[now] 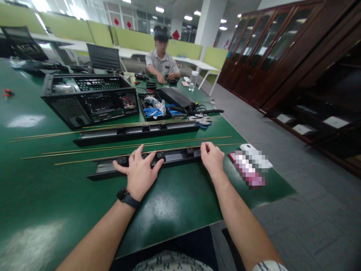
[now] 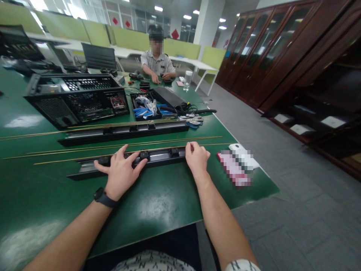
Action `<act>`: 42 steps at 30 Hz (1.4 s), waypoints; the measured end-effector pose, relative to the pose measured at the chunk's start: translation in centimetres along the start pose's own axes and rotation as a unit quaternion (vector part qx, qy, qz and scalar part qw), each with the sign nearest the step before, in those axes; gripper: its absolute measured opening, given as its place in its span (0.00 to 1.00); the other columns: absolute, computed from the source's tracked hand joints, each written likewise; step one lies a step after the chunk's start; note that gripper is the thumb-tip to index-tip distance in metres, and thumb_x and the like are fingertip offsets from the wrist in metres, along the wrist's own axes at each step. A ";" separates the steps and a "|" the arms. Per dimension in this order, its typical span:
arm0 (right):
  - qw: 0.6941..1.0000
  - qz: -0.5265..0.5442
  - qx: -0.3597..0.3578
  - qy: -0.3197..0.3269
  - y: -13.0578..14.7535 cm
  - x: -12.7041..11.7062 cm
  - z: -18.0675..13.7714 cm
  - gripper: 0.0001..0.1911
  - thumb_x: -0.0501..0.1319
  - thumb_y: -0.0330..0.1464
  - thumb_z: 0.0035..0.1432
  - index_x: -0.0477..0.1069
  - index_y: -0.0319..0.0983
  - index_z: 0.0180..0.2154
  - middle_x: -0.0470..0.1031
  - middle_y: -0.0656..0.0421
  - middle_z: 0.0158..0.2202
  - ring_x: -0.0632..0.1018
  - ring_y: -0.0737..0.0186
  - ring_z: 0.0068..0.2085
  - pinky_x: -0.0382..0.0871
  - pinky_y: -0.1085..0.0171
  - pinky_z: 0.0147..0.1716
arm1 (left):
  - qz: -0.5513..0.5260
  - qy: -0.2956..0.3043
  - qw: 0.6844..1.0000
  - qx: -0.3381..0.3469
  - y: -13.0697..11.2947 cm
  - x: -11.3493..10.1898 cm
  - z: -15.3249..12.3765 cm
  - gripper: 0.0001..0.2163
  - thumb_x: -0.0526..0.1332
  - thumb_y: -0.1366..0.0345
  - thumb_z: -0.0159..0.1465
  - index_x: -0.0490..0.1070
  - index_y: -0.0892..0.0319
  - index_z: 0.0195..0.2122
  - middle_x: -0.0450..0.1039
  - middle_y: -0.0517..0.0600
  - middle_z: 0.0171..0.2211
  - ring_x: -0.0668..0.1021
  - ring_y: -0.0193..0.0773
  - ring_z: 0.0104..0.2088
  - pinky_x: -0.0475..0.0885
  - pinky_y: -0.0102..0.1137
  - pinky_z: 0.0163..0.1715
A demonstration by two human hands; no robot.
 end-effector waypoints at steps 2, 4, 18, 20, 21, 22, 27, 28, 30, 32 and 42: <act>1.000 0.003 -0.007 0.004 0.2 0.1 -0.1 0.17 0.56 0.42 0.75 0.81 0.43 0.41 0.80 0.57 0.34 0.75 0.56 0.39 0.57 0.59 0.45 | -0.001 0.001 1.000 0.000 0.0 0.1 0.0 0.15 0.64 0.49 0.73 0.84 0.46 0.54 0.65 0.59 0.73 0.72 0.65 0.66 0.36 0.82 0.66; 1.000 -0.005 0.000 0.001 0.1 0.0 -0.1 0.17 0.57 0.42 0.75 0.80 0.42 0.39 0.80 0.57 0.33 0.75 0.56 0.39 0.57 0.59 0.45 | -0.001 0.005 1.000 -0.001 0.0 0.0 0.0 0.15 0.64 0.49 0.73 0.84 0.46 0.54 0.65 0.59 0.73 0.72 0.65 0.66 0.35 0.82 0.66; 1.000 0.013 0.017 -0.007 -0.6 -0.2 0.3 0.19 0.56 0.45 0.72 0.82 0.43 0.42 0.81 0.55 0.35 0.75 0.54 0.41 0.59 0.58 0.45 | -0.001 0.023 1.000 -0.016 0.0 0.1 0.1 0.15 0.64 0.48 0.72 0.84 0.43 0.55 0.64 0.57 0.74 0.70 0.62 0.68 0.36 0.80 0.67; 1.000 0.009 0.022 -0.007 -0.9 0.0 0.4 0.20 0.56 0.46 0.71 0.82 0.42 0.40 0.80 0.55 0.34 0.75 0.53 0.41 0.59 0.57 0.45 | 0.001 0.027 0.999 -0.020 0.0 0.0 0.1 0.16 0.64 0.48 0.72 0.83 0.43 0.55 0.64 0.57 0.74 0.70 0.62 0.68 0.37 0.80 0.68; 1.000 0.004 0.026 -0.011 -1.1 0.0 0.5 0.20 0.55 0.46 0.71 0.82 0.42 0.40 0.80 0.54 0.33 0.75 0.53 0.41 0.60 0.57 0.46 | 0.001 0.029 0.999 -0.022 0.0 0.0 0.1 0.16 0.64 0.48 0.73 0.83 0.43 0.56 0.64 0.57 0.74 0.70 0.63 0.68 0.37 0.81 0.67; 0.999 -0.001 0.031 -0.015 -1.4 0.0 0.6 0.21 0.55 0.46 0.71 0.82 0.42 0.39 0.80 0.54 0.33 0.75 0.52 0.41 0.60 0.56 0.46 | 0.001 0.033 0.999 -0.023 -0.1 0.0 0.1 0.16 0.63 0.47 0.73 0.83 0.42 0.56 0.64 0.57 0.74 0.70 0.63 0.68 0.38 0.81 0.67; 0.997 -0.018 0.060 -0.035 -2.4 -0.1 1.0 0.19 0.56 0.45 0.70 0.82 0.42 0.40 0.80 0.52 0.35 0.75 0.51 0.41 0.61 0.55 0.46 | -0.006 0.032 0.999 -0.018 -0.1 -0.1 0.1 0.15 0.64 0.48 0.73 0.83 0.42 0.55 0.64 0.57 0.75 0.69 0.64 0.69 0.38 0.83 0.66; 0.998 -0.015 0.058 -0.036 -2.5 0.0 1.0 0.19 0.56 0.45 0.70 0.82 0.42 0.40 0.81 0.52 0.35 0.75 0.51 0.41 0.62 0.55 0.46 | -0.009 0.029 0.999 -0.016 -0.1 -0.1 0.1 0.15 0.64 0.48 0.72 0.83 0.42 0.55 0.64 0.57 0.74 0.69 0.64 0.69 0.38 0.83 0.66; 0.998 -0.006 0.047 -0.036 -2.3 0.1 1.0 0.19 0.57 0.46 0.69 0.82 0.42 0.40 0.81 0.52 0.36 0.75 0.51 0.41 0.62 0.55 0.46 | -0.013 0.025 0.999 -0.016 0.0 -0.1 0.0 0.15 0.64 0.48 0.72 0.83 0.43 0.54 0.64 0.57 0.74 0.69 0.63 0.69 0.39 0.83 0.66; 0.999 0.003 0.035 -0.035 -2.1 0.2 1.0 0.19 0.57 0.47 0.69 0.82 0.43 0.40 0.81 0.53 0.36 0.76 0.52 0.41 0.63 0.55 0.45 | -0.015 0.025 0.999 -0.019 0.1 0.0 0.0 0.15 0.65 0.47 0.72 0.83 0.42 0.55 0.64 0.58 0.74 0.69 0.63 0.69 0.39 0.83 0.66; 1.000 0.021 -0.003 -0.020 -1.4 0.5 0.6 0.23 0.55 0.51 0.67 0.82 0.43 0.41 0.82 0.52 0.36 0.78 0.49 0.42 0.66 0.52 0.47 | -0.014 0.032 0.999 -0.025 0.1 0.0 0.0 0.16 0.64 0.46 0.72 0.83 0.41 0.56 0.62 0.58 0.75 0.69 0.64 0.70 0.39 0.82 0.67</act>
Point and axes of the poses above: each hand's wrist, its own z-axis towards the middle knuckle, its own x-axis out of the palm, y = z × x, the point moved 7 cm from there along z, towards the middle knuckle
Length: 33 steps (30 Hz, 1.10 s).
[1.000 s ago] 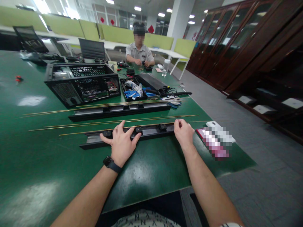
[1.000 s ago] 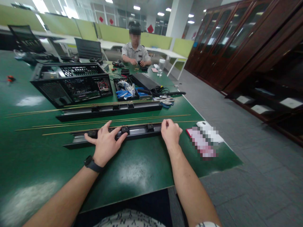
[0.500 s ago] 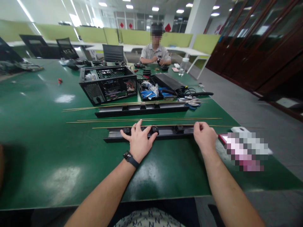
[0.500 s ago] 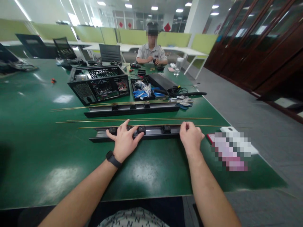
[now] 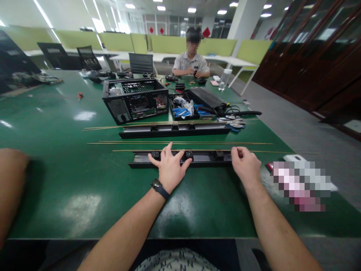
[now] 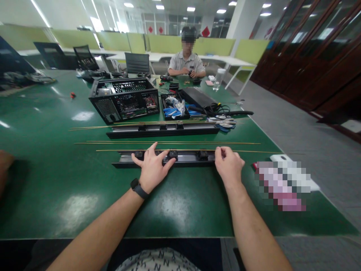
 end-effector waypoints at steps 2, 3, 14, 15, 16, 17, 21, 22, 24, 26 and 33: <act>1.000 -0.001 -0.006 0.005 0.1 0.1 0.0 0.23 0.55 0.51 0.67 0.81 0.43 0.41 0.82 0.52 0.36 0.78 0.48 0.43 0.66 0.51 0.48 | 0.001 0.002 1.000 -0.002 0.0 0.0 0.0 0.16 0.64 0.46 0.72 0.83 0.41 0.56 0.62 0.58 0.75 0.69 0.64 0.69 0.39 0.81 0.67; 1.000 -0.002 -0.008 0.006 0.1 0.2 0.0 0.24 0.55 0.52 0.67 0.81 0.43 0.41 0.82 0.52 0.36 0.78 0.48 0.43 0.66 0.51 0.48 | 0.000 0.003 1.000 -0.003 0.0 0.0 0.0 0.16 0.64 0.46 0.72 0.83 0.41 0.56 0.62 0.58 0.75 0.69 0.64 0.69 0.39 0.81 0.67; 0.996 0.010 -0.084 0.029 2.0 0.6 -0.6 0.23 0.54 0.50 0.68 0.81 0.43 0.43 0.83 0.52 0.37 0.79 0.50 0.43 0.68 0.53 0.49 | -0.001 -0.003 1.000 -0.003 0.1 0.1 0.0 0.16 0.65 0.46 0.72 0.83 0.41 0.56 0.63 0.59 0.74 0.69 0.63 0.70 0.37 0.82 0.67; 0.995 0.010 -0.089 0.030 2.1 0.6 -0.6 0.22 0.55 0.49 0.68 0.81 0.43 0.43 0.83 0.52 0.37 0.80 0.50 0.43 0.68 0.53 0.50 | 0.000 -0.002 1.000 -0.004 0.1 0.1 0.0 0.16 0.65 0.46 0.72 0.83 0.41 0.56 0.63 0.59 0.74 0.69 0.63 0.70 0.38 0.81 0.67; 0.995 0.011 -0.095 0.031 2.2 0.6 -0.7 0.22 0.55 0.49 0.68 0.81 0.43 0.43 0.83 0.52 0.37 0.80 0.50 0.43 0.68 0.53 0.50 | -0.001 -0.002 1.000 -0.003 0.1 0.1 0.0 0.16 0.65 0.46 0.72 0.83 0.41 0.56 0.63 0.59 0.74 0.69 0.63 0.70 0.38 0.82 0.67; 0.994 0.013 -0.100 0.031 2.4 0.6 -0.7 0.22 0.55 0.49 0.68 0.81 0.43 0.43 0.83 0.52 0.37 0.80 0.50 0.43 0.68 0.53 0.50 | -0.002 -0.003 1.000 -0.002 0.0 0.1 0.0 0.16 0.65 0.46 0.72 0.83 0.41 0.56 0.63 0.59 0.74 0.69 0.63 0.70 0.38 0.82 0.67; 0.991 0.023 -0.126 0.041 3.0 0.7 -1.0 0.21 0.55 0.48 0.68 0.82 0.44 0.44 0.84 0.53 0.37 0.80 0.51 0.42 0.69 0.54 0.49 | -0.004 -0.004 1.000 -0.002 0.0 -0.1 0.0 0.16 0.65 0.46 0.72 0.83 0.41 0.56 0.63 0.59 0.74 0.70 0.63 0.69 0.39 0.82 0.66; 0.990 0.027 -0.131 0.042 3.0 0.7 -1.1 0.21 0.55 0.47 0.69 0.82 0.44 0.44 0.84 0.53 0.38 0.81 0.51 0.42 0.69 0.54 0.49 | -0.004 -0.004 1.000 -0.002 0.0 -0.1 0.0 0.16 0.65 0.46 0.72 0.83 0.41 0.56 0.63 0.59 0.74 0.70 0.63 0.69 0.39 0.82 0.66; 0.990 0.032 -0.131 0.040 3.0 0.6 -1.0 0.22 0.55 0.48 0.69 0.82 0.44 0.45 0.84 0.53 0.38 0.81 0.51 0.42 0.69 0.54 0.49 | -0.006 -0.004 1.000 -0.001 0.0 -0.1 0.0 0.16 0.65 0.46 0.72 0.83 0.41 0.56 0.63 0.60 0.74 0.70 0.63 0.69 0.39 0.83 0.66; 0.993 0.034 -0.114 0.026 2.6 0.3 -0.8 0.23 0.55 0.48 0.69 0.82 0.43 0.47 0.84 0.52 0.38 0.81 0.51 0.42 0.70 0.54 0.49 | -0.007 -0.005 1.000 0.001 0.0 -0.2 0.0 0.16 0.65 0.47 0.72 0.83 0.42 0.56 0.63 0.60 0.74 0.70 0.63 0.69 0.39 0.83 0.66; 0.998 0.019 -0.063 0.016 1.8 0.0 -0.4 0.24 0.53 0.49 0.69 0.82 0.42 0.41 0.84 0.51 0.36 0.80 0.50 0.40 0.69 0.55 0.46 | -0.005 0.000 1.000 -0.004 0.0 0.0 0.0 0.16 0.64 0.46 0.72 0.83 0.42 0.56 0.62 0.60 0.74 0.70 0.63 0.69 0.39 0.82 0.67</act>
Point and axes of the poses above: each hand's wrist, its own z-axis towards the middle knuckle, its own x-axis out of the palm, y = z × x, the point moved 7 cm from there along z, towards the middle knuckle
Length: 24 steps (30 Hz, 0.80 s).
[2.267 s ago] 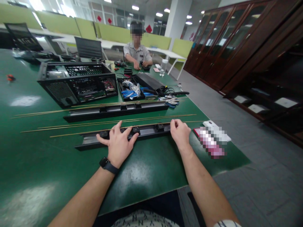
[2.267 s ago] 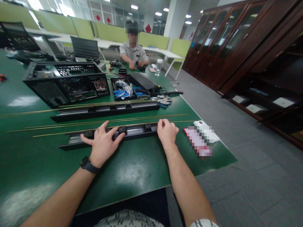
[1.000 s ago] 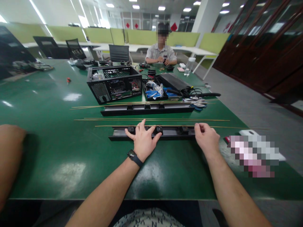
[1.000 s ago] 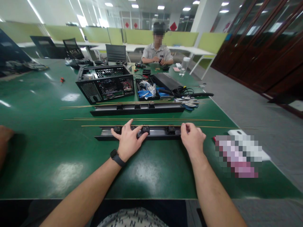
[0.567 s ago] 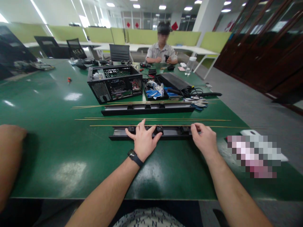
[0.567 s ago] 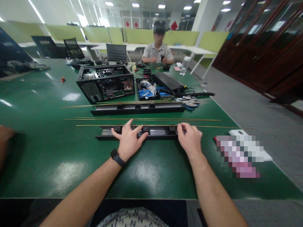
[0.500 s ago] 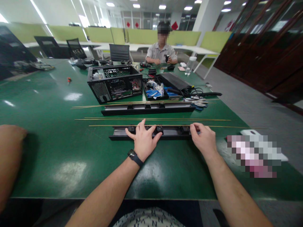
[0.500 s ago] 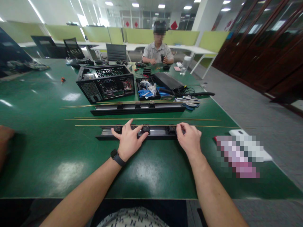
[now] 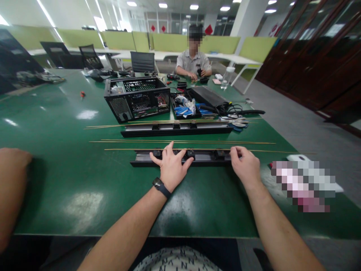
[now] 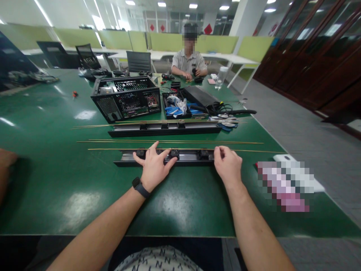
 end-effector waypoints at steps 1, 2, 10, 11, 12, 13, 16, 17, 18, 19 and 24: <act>1.000 0.001 -0.007 0.002 0.2 0.1 -0.1 0.24 0.53 0.49 0.69 0.82 0.42 0.41 0.83 0.51 0.35 0.80 0.51 0.40 0.69 0.55 0.46 | 0.000 -0.002 1.000 0.001 0.0 0.0 0.0 0.16 0.64 0.46 0.72 0.83 0.42 0.56 0.62 0.60 0.75 0.70 0.63 0.69 0.39 0.82 0.67; 1.000 0.003 -0.016 0.005 0.5 0.2 -0.1 0.23 0.53 0.48 0.69 0.82 0.41 0.41 0.83 0.52 0.35 0.80 0.51 0.40 0.69 0.55 0.46 | 0.000 -0.005 1.000 0.003 0.0 0.0 0.0 0.16 0.64 0.46 0.72 0.83 0.42 0.56 0.62 0.61 0.75 0.70 0.63 0.69 0.39 0.82 0.67; 0.997 0.030 -0.072 0.015 1.4 0.6 -0.4 0.20 0.56 0.46 0.69 0.83 0.42 0.44 0.84 0.52 0.37 0.82 0.51 0.40 0.71 0.55 0.46 | 0.000 -0.007 1.000 0.000 0.1 0.1 0.0 0.16 0.65 0.46 0.71 0.83 0.41 0.56 0.63 0.59 0.74 0.71 0.63 0.68 0.39 0.82 0.66; 0.997 0.035 -0.067 0.006 1.2 0.5 -0.4 0.20 0.57 0.46 0.68 0.83 0.42 0.44 0.84 0.52 0.37 0.82 0.51 0.40 0.72 0.55 0.46 | 0.000 -0.009 1.000 0.001 0.1 0.1 0.0 0.16 0.66 0.46 0.71 0.83 0.40 0.56 0.63 0.59 0.74 0.71 0.63 0.69 0.40 0.82 0.66; 0.998 0.038 -0.058 -0.004 1.0 0.3 -0.3 0.20 0.57 0.47 0.68 0.83 0.41 0.45 0.85 0.52 0.37 0.82 0.51 0.40 0.72 0.55 0.46 | -0.001 -0.011 1.000 0.002 0.0 0.1 0.0 0.16 0.66 0.46 0.71 0.83 0.40 0.56 0.63 0.59 0.74 0.71 0.63 0.69 0.40 0.82 0.66; 0.998 0.040 -0.048 -0.013 0.7 0.2 -0.3 0.20 0.58 0.47 0.68 0.82 0.41 0.44 0.85 0.52 0.36 0.82 0.51 0.40 0.72 0.55 0.46 | -0.001 -0.013 1.000 0.003 0.0 0.0 0.0 0.16 0.66 0.46 0.71 0.83 0.40 0.56 0.64 0.59 0.74 0.71 0.62 0.69 0.40 0.82 0.66; 0.998 0.042 -0.030 -0.022 0.3 0.1 -0.2 0.21 0.58 0.48 0.69 0.82 0.41 0.41 0.84 0.51 0.35 0.83 0.50 0.39 0.73 0.55 0.45 | -0.002 -0.018 1.000 0.007 0.0 0.0 0.0 0.15 0.66 0.46 0.71 0.83 0.41 0.55 0.64 0.59 0.74 0.71 0.63 0.68 0.40 0.83 0.66; 0.998 0.040 -0.032 -0.020 0.4 0.1 -0.2 0.21 0.57 0.48 0.69 0.82 0.41 0.41 0.84 0.51 0.35 0.83 0.50 0.38 0.73 0.55 0.44 | -0.002 -0.019 1.000 0.007 0.0 0.0 0.0 0.15 0.66 0.47 0.71 0.84 0.41 0.55 0.64 0.59 0.74 0.71 0.63 0.68 0.41 0.83 0.66; 0.998 0.038 -0.036 -0.019 0.5 0.2 -0.2 0.22 0.57 0.49 0.69 0.82 0.41 0.40 0.84 0.51 0.35 0.82 0.50 0.38 0.72 0.55 0.44 | -0.002 -0.020 1.000 0.007 0.0 -0.1 0.0 0.15 0.66 0.47 0.71 0.84 0.41 0.55 0.64 0.60 0.74 0.72 0.64 0.68 0.41 0.83 0.66; 0.998 0.037 -0.042 -0.017 0.7 0.2 -0.3 0.22 0.57 0.48 0.69 0.82 0.41 0.41 0.84 0.51 0.35 0.82 0.51 0.38 0.72 0.56 0.44 | -0.003 -0.021 1.000 0.006 0.0 -0.1 0.0 0.15 0.66 0.46 0.71 0.84 0.41 0.54 0.64 0.60 0.74 0.72 0.64 0.68 0.41 0.83 0.66; 0.997 0.028 -0.074 -0.003 1.4 0.4 -0.4 0.20 0.57 0.46 0.69 0.83 0.41 0.42 0.84 0.52 0.35 0.82 0.52 0.38 0.72 0.56 0.44 | -0.006 -0.015 1.000 0.004 0.1 0.0 0.0 0.16 0.66 0.46 0.71 0.83 0.40 0.56 0.63 0.60 0.74 0.71 0.63 0.69 0.40 0.83 0.66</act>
Point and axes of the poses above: each hand's wrist, its own z-axis towards the middle knuckle, its own x-axis out of the palm, y = z × x, the point moved 7 cm from there along z, towards the middle knuckle
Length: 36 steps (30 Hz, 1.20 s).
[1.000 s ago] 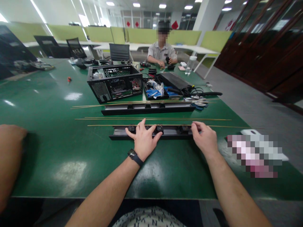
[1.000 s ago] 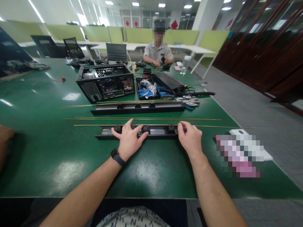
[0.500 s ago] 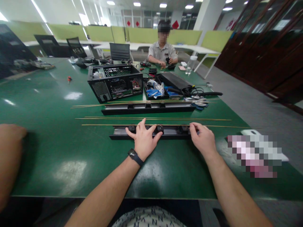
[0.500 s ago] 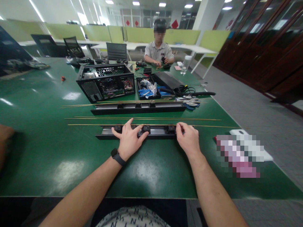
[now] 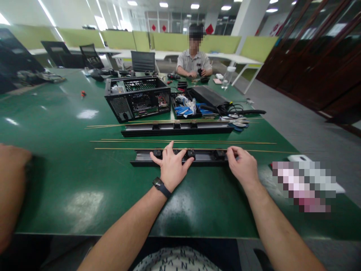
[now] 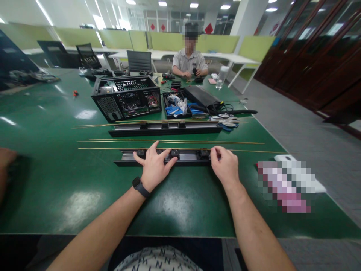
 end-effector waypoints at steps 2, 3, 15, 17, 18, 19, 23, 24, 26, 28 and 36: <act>1.000 0.003 -0.007 0.001 0.1 0.0 0.0 0.19 0.57 0.46 0.69 0.83 0.42 0.41 0.84 0.53 0.35 0.82 0.52 0.38 0.72 0.56 0.44 | -0.001 0.000 1.000 0.001 0.0 0.0 0.0 0.16 0.66 0.46 0.71 0.83 0.40 0.56 0.63 0.60 0.74 0.71 0.62 0.69 0.40 0.83 0.66; 1.000 0.005 -0.008 0.000 0.1 0.0 0.0 0.19 0.57 0.45 0.69 0.83 0.42 0.41 0.84 0.53 0.35 0.82 0.52 0.38 0.72 0.56 0.44 | -0.001 -0.001 1.000 0.002 0.0 0.0 0.0 0.16 0.66 0.46 0.71 0.83 0.40 0.56 0.63 0.61 0.74 0.71 0.62 0.69 0.40 0.83 0.66; 0.999 0.004 0.033 -0.007 -0.6 0.0 0.0 0.21 0.55 0.46 0.70 0.81 0.42 0.41 0.85 0.53 0.36 0.82 0.51 0.39 0.71 0.56 0.44 | 0.005 -0.007 1.000 0.005 0.0 0.0 0.0 0.16 0.66 0.46 0.71 0.83 0.40 0.56 0.64 0.61 0.74 0.71 0.62 0.69 0.40 0.83 0.66; 1.000 0.000 0.018 -0.004 -0.2 0.1 0.0 0.20 0.55 0.46 0.71 0.82 0.42 0.41 0.85 0.53 0.36 0.82 0.51 0.39 0.71 0.56 0.44 | 0.006 -0.006 1.000 0.006 0.0 0.0 0.0 0.16 0.66 0.46 0.71 0.83 0.40 0.56 0.64 0.61 0.74 0.71 0.62 0.69 0.40 0.83 0.66; 1.000 0.000 0.008 -0.001 0.1 0.1 0.0 0.20 0.55 0.45 0.70 0.82 0.42 0.41 0.85 0.52 0.36 0.82 0.51 0.38 0.71 0.56 0.44 | 0.006 -0.005 1.000 0.006 0.0 0.0 0.0 0.16 0.66 0.46 0.71 0.83 0.40 0.56 0.64 0.60 0.74 0.71 0.62 0.69 0.40 0.83 0.66; 1.000 0.001 -0.001 0.002 0.3 0.2 -0.1 0.20 0.55 0.45 0.70 0.82 0.42 0.42 0.85 0.52 0.36 0.82 0.51 0.38 0.71 0.56 0.44 | 0.006 -0.004 1.000 0.006 0.0 0.0 0.0 0.16 0.66 0.46 0.71 0.83 0.40 0.56 0.64 0.60 0.74 0.71 0.62 0.69 0.40 0.83 0.66; 1.000 0.009 -0.016 0.011 0.7 0.4 -0.1 0.20 0.56 0.45 0.70 0.83 0.42 0.43 0.85 0.52 0.38 0.83 0.52 0.38 0.72 0.56 0.45 | 0.006 -0.002 1.000 0.005 0.0 0.1 0.0 0.16 0.66 0.46 0.71 0.83 0.40 0.56 0.63 0.61 0.74 0.71 0.61 0.69 0.41 0.83 0.66; 1.000 0.013 -0.010 0.007 0.6 0.3 -0.1 0.20 0.56 0.45 0.70 0.83 0.41 0.44 0.85 0.52 0.38 0.83 0.52 0.38 0.72 0.55 0.46 | 0.006 -0.003 1.000 0.006 0.0 0.1 0.0 0.16 0.66 0.46 0.71 0.83 0.40 0.56 0.63 0.61 0.74 0.71 0.61 0.69 0.41 0.83 0.66; 1.000 0.024 0.014 -0.006 0.0 0.0 -0.1 0.20 0.57 0.46 0.70 0.82 0.41 0.45 0.85 0.52 0.38 0.83 0.51 0.40 0.72 0.55 0.46 | 0.005 -0.004 1.000 0.008 0.0 0.0 0.0 0.16 0.66 0.46 0.71 0.83 0.40 0.56 0.63 0.60 0.74 0.71 0.61 0.69 0.41 0.83 0.66; 0.999 0.029 0.043 -0.017 -0.7 -0.2 -0.1 0.20 0.57 0.47 0.70 0.81 0.41 0.45 0.85 0.52 0.37 0.84 0.50 0.40 0.72 0.55 0.46 | 0.004 -0.005 1.000 0.009 0.0 0.0 0.0 0.15 0.66 0.46 0.71 0.83 0.40 0.56 0.63 0.60 0.74 0.71 0.60 0.69 0.40 0.83 0.66; 0.999 0.018 0.026 0.012 -0.2 0.1 -0.1 0.17 0.56 0.44 0.71 0.79 0.42 0.42 0.85 0.53 0.37 0.83 0.50 0.41 0.71 0.56 0.45 | 0.006 0.004 1.000 0.000 -0.1 0.0 0.1 0.16 0.66 0.46 0.71 0.83 0.40 0.57 0.62 0.60 0.75 0.70 0.62 0.69 0.41 0.82 0.66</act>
Point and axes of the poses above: each hand's wrist, its own z-axis towards the middle knuckle, its own x-axis out of the palm, y = z × x, the point moved 7 cm from there along z, towards the middle knuckle
